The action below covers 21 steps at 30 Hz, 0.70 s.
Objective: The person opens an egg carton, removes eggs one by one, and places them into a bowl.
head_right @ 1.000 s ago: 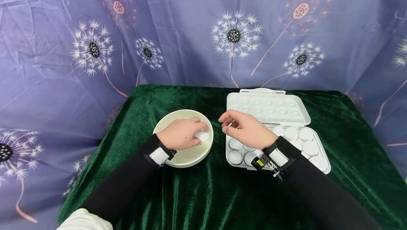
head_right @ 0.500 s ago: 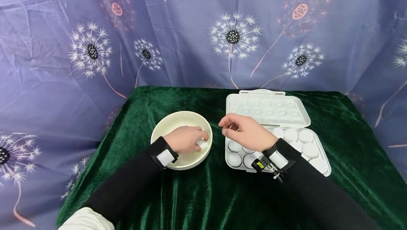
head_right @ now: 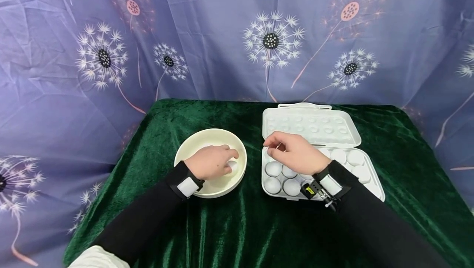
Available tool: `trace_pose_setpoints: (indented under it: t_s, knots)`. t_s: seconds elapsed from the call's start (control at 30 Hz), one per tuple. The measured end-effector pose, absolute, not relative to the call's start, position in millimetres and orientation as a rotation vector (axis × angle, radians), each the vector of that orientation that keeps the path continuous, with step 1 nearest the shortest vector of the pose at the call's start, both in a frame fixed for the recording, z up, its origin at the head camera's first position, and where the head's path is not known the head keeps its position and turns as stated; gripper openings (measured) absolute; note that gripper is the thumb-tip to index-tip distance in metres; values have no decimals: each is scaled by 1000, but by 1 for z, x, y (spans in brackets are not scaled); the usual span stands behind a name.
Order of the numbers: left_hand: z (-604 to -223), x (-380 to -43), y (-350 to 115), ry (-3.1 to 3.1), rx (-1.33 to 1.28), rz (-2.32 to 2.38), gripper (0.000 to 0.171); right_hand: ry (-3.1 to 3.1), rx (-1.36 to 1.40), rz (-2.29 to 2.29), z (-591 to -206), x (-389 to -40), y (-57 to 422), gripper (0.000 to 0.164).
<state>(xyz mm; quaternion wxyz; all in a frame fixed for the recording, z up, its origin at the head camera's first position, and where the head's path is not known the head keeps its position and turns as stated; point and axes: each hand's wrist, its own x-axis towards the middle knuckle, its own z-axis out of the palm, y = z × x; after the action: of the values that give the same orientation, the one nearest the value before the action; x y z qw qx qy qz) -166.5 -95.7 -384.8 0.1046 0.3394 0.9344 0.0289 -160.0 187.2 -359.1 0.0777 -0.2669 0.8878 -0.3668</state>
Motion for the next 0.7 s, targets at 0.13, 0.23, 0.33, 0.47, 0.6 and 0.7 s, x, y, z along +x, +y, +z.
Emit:
trace_pose_setpoints:
  t_s: [0.13,0.23,0.33,0.47,0.6,0.7]
  knots:
    - [-383,-164,-94,2814,1068,105,35,2699,-787,-1053,-360,-161,199,14]
    - [-379,-161,-90,2840,1136,162,34,2730,-745,-993,-359,-164,209,15]
    - [-374,-157,-86,2855,1191,230,33,2773,-707,-882,-359,-166,219,17]
    - [-370,-152,-81,2872,1248,293,31,2815,-687,-700,-359,-170,235,19]
    - [-368,-148,-74,2890,1324,310,30,2841,-632,-567,-356,-173,251,23]
    - [-366,-144,-69,2900,1382,304,30,2862,-563,-484,-354,-175,262,27]
